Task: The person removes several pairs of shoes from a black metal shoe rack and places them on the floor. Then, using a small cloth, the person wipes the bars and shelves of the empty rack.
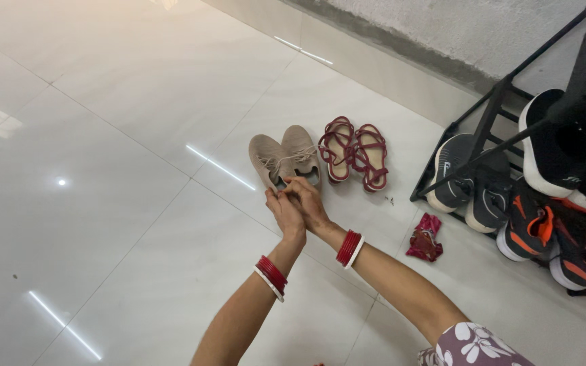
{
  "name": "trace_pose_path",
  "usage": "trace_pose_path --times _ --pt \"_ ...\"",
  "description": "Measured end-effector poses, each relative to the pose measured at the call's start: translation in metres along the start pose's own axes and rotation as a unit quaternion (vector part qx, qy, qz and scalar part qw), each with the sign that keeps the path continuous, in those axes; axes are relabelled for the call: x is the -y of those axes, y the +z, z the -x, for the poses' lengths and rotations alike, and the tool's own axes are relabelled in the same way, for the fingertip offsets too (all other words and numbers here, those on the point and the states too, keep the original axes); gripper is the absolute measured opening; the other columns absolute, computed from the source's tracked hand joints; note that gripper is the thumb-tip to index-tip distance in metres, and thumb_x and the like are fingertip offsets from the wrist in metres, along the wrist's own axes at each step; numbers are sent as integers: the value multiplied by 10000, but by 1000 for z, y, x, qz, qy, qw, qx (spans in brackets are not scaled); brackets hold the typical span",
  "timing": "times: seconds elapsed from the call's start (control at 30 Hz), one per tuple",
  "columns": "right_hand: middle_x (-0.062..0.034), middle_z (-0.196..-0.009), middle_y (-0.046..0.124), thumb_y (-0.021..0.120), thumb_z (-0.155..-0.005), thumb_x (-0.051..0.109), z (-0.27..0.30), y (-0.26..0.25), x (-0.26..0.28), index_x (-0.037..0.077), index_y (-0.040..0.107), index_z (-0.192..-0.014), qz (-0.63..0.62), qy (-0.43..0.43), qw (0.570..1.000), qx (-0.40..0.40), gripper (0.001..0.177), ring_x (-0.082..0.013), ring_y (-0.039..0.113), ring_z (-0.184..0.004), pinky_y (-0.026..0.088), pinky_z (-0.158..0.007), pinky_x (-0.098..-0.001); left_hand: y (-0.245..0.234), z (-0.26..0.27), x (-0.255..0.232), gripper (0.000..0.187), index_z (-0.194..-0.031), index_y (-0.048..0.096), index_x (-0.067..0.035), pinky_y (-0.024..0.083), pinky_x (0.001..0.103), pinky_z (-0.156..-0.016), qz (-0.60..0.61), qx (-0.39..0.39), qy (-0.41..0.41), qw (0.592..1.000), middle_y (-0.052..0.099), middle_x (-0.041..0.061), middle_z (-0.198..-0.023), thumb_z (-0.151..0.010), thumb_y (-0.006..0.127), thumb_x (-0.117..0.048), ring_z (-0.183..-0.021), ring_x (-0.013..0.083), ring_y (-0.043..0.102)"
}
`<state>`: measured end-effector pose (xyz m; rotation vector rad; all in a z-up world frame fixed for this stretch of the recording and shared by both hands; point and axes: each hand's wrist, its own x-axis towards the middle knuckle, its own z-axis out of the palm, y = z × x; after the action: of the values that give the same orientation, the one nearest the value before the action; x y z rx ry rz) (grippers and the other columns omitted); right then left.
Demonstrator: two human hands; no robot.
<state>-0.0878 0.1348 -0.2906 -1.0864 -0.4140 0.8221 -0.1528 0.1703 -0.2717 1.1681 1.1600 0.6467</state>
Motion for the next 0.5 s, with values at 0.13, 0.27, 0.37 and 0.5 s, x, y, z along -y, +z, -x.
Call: trace_pose_path --times 0.13,0.27,0.37,0.5 --pt "-126 -1365 536 643 -936 -5 3 3 -6 -3 681 -1016 331 -119 935 34 89 -187 608 -1150 541 -981 -287 -5 -7 9 622 -1559 279 -41 304 385 -1195 36 -2 11 999 286 178 -1630 -1046 327 -389 -1488 340 327" --pt "-143 -1331 569 654 -946 23 6 10 -1 3 688 -1029 403 -141 902 63 92 -228 599 -1234 538 -1000 -307 -14 -15 12 615 -1555 296 -55 350 382 -1166 57 -8 -23 998 370 186 -1591 -1051 329 -405 -1449 328 409" --pt "-163 -1366 555 651 -942 55 8 11 3 9 688 -1035 431 -133 888 91 110 -271 592 -1271 525 -1024 -334 -20 -20 19 613 -1551 316 -69 388 379 -1138 52 -18 -58 997 425 182 -1558 -1042 335 -412 -1409 318 466" --pt "-166 -1378 564 646 -938 88 14 6 2 41 684 -1106 461 -80 878 102 178 -319 566 -1335 504 -1057 -375 -21 -26 38 605 -1533 323 -54 405 392 -1132 68 -15 -64 996 429 182 -1546 -1038 357 -401 -1389 319 483"
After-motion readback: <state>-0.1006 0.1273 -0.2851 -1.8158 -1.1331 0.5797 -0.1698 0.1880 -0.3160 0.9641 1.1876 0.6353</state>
